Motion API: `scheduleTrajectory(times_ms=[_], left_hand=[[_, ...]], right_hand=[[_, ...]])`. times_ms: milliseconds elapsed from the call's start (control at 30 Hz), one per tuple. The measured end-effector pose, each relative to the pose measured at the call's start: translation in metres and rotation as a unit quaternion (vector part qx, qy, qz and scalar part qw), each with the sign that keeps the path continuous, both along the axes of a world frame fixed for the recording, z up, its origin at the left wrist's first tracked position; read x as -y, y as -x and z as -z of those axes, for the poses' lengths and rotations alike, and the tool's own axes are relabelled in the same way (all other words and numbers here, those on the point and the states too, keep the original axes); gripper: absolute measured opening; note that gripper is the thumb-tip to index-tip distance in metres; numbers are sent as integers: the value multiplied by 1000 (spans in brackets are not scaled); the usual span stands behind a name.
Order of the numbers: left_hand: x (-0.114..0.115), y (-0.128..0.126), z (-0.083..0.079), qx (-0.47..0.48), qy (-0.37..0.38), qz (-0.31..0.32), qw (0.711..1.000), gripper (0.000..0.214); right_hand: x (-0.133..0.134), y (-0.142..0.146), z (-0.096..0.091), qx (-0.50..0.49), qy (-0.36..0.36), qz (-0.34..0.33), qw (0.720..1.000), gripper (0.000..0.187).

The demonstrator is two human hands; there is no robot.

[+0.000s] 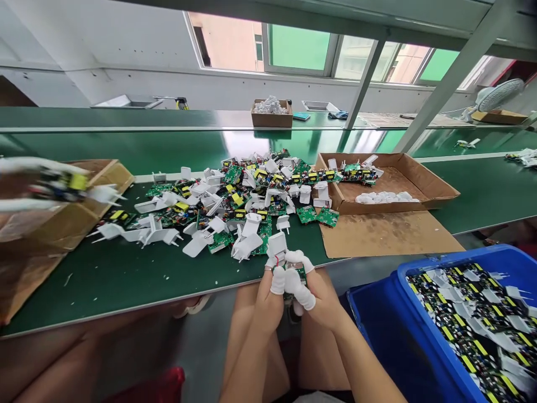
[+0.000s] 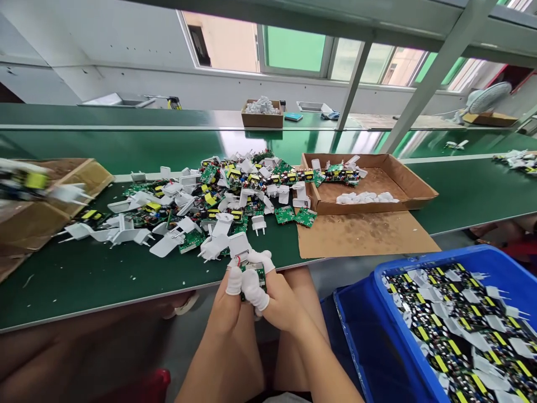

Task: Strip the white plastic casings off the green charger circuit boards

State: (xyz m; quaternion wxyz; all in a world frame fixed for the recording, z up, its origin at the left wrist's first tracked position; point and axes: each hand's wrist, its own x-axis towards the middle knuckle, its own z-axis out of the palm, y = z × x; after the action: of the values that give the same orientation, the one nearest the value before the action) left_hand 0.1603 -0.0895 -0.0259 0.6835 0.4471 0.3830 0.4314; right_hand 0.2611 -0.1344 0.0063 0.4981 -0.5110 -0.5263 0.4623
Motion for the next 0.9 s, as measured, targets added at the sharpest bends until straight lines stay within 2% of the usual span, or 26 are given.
scheduleTrajectory(times_ms=[67,233,433,533,600,700,800,900], left_hand=[[2,-2,-6,-18,-7,-5,1000,61],[6,-1,-20,-34,-19,27,999,57],[12,0,-25,-105,-76,-9,992,48],[15,-2,-25,-122,-80,-37,989,51],[14,-2,-23,-118,-80,-21,990,52],[10,0,-20,-81,-53,10,995,56],[4,-1,-17,-34,9,-27,999,57],[-2,-4,-13,-18,61,-76,995,53]], right_hand=[[-1,1,0,-5,11,-7,1000,43],[-3,9,5,-33,-53,115,991,35],[-8,10,7,-145,-32,25,989,41],[-12,15,15,-192,2,62,979,36],[-14,20,22,-208,6,106,972,36],[-14,26,29,-199,1,152,968,42],[-13,26,30,-145,-16,104,984,48],[-11,22,29,-37,-45,66,996,38]])
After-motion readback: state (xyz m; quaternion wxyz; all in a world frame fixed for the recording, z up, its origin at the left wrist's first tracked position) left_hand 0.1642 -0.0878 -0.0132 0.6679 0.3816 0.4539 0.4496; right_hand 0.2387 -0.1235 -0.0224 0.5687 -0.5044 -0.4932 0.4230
